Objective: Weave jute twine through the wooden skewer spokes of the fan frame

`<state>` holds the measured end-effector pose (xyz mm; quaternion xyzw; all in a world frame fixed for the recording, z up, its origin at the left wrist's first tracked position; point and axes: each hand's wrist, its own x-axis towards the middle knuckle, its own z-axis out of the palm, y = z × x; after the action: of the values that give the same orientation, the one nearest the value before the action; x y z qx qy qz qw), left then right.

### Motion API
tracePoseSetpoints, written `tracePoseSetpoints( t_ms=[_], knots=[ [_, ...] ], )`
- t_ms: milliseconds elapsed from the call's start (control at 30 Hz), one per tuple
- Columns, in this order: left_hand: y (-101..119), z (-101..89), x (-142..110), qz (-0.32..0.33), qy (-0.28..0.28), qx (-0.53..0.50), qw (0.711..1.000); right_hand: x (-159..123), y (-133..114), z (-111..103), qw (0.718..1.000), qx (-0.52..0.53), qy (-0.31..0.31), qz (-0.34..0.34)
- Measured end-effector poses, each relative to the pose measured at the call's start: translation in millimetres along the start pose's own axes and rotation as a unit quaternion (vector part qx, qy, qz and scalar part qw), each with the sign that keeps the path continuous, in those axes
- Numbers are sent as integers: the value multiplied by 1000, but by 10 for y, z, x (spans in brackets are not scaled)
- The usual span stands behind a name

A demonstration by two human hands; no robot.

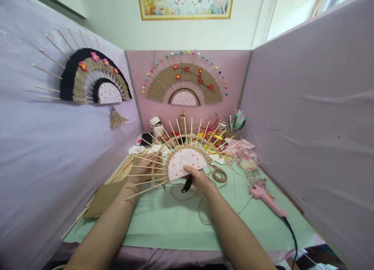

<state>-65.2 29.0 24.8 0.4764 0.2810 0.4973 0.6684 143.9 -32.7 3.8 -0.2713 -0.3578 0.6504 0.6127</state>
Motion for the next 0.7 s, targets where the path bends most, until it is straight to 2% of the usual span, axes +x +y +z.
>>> tracePoseSetpoints(
  t_ms=[233, 433, 700],
  knots=[
    [2, 95, 27, 41, 13, -14, 999, 8, -29, -26, 1000, 28, 0, -7],
    [-12, 131, 46, 50, 100, -8, 994, 1, -85, -2, 998, 59, 10, -9],
    [18, 73, 48, 37, 26, 22, 999, 29, -154, -61, 995, 74, 67, -10]
  ],
)
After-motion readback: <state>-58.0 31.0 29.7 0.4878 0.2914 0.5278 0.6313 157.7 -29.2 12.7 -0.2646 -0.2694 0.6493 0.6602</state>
